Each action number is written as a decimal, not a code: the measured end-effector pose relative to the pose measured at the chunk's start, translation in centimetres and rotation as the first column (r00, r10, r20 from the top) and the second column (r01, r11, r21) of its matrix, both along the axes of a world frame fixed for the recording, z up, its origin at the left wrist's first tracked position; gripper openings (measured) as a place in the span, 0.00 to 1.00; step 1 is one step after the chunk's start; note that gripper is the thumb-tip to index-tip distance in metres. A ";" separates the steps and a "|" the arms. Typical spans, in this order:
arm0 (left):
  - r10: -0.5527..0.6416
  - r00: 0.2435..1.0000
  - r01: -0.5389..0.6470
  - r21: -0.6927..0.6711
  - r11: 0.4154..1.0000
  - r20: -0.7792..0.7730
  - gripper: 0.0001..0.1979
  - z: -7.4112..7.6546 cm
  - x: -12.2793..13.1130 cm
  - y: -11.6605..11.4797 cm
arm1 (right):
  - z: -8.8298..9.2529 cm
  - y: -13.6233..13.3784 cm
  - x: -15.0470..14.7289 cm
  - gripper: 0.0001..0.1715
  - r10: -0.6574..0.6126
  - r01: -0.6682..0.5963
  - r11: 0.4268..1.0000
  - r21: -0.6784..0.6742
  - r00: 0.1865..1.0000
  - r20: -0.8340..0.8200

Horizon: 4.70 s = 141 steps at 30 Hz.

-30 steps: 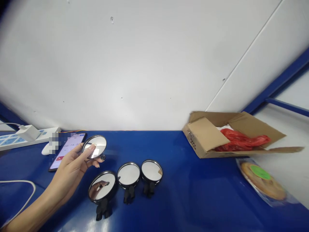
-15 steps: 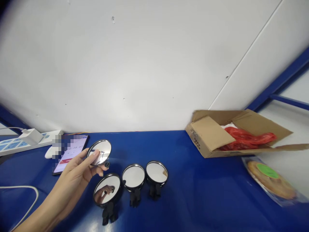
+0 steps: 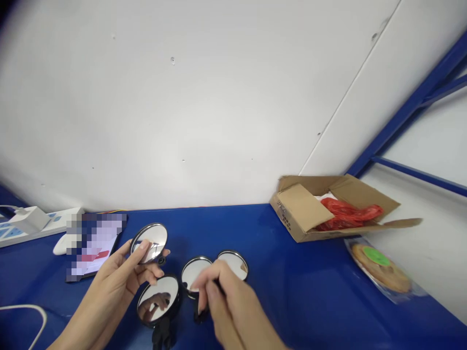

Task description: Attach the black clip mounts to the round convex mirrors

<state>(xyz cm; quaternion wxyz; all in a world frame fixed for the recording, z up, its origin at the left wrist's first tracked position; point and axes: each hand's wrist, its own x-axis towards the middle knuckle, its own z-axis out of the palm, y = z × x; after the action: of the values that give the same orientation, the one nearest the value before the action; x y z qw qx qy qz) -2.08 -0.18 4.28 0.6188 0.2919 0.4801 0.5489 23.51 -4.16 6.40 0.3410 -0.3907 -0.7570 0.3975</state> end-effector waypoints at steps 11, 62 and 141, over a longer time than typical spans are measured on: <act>-0.038 0.999 0.036 0.095 0.995 0.024 0.25 0.6 0.3 -0.2 | 1.5 6.0 -0.4 0.31 -0.072 0.070 0.995 -0.075 0.997 -0.026; -0.254 0.945 0.270 0.050 0.962 -0.205 0.23 2.0 2.1 -2.3 | -1.4 5.0 -0.4 0.08 -0.012 -0.005 0.911 0.411 0.999 0.038; 0.026 0.867 0.225 0.437 0.871 -0.498 0.06 -0.9 -0.2 -0.1 | -1.3 4.6 0.2 0.23 -0.456 0.333 0.764 0.553 0.885 0.096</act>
<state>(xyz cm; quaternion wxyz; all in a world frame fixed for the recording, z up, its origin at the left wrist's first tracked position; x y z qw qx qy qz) -2.28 -0.30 3.41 0.4132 0.5905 0.4526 0.5251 23.76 0.48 5.14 0.4222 -0.4768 -0.7694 0.0490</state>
